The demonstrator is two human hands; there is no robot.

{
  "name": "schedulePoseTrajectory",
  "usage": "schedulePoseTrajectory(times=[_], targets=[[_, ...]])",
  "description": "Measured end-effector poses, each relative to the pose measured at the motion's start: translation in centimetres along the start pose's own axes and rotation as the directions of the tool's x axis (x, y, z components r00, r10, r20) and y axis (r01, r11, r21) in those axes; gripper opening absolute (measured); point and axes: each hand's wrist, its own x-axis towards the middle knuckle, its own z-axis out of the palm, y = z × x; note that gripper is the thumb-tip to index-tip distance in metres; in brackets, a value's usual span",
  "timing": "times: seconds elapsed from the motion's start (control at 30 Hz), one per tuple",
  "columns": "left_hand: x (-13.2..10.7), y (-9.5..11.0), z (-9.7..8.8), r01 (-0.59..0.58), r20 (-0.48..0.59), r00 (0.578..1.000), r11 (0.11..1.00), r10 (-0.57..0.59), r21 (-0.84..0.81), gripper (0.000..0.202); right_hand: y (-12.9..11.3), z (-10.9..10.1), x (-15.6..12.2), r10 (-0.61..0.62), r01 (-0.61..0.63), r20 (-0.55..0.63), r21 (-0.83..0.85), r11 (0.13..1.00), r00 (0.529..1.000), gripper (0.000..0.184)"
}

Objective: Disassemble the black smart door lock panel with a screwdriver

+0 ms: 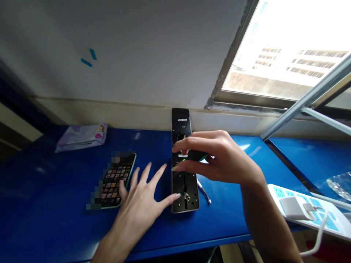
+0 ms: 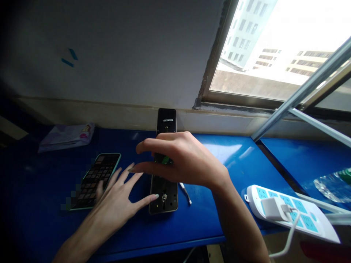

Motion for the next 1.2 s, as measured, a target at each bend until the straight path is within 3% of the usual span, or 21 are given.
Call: schedulePoseTrajectory(times=[0.17,0.47,0.73,0.93,1.2], targets=[[0.7,-0.2,-0.2,-0.005,0.011,1.000,1.000,0.005,-0.030,0.092,0.1,0.2,0.0,-0.007,0.006,0.010,0.006,1.000,1.000,0.016],[1.7,-0.5,-1.1,0.027,0.087,0.996,0.997,-0.020,-0.077,0.106,0.1,0.0,-0.2,0.011,-0.010,0.021,-0.013,1.000,1.000,0.019],[2.1,-0.5,-1.2,-0.035,0.044,0.998,0.998,0.037,-0.045,0.109,0.2,0.0,-0.2,0.026,-0.026,0.013,-0.001,1.000,1.000,0.025],[4.6,-0.6,-2.0,-0.091,0.021,0.996,0.995,0.092,-0.042,0.112,-0.3,0.0,-0.2,0.035,-0.038,0.052,0.068,0.997,0.998,0.044],[7.0,-1.2,-2.4,-0.130,0.062,0.989,0.986,0.137,-0.101,0.117,0.0,-0.1,-0.4,0.065,-0.068,0.052,0.048,0.997,0.997,0.040]])
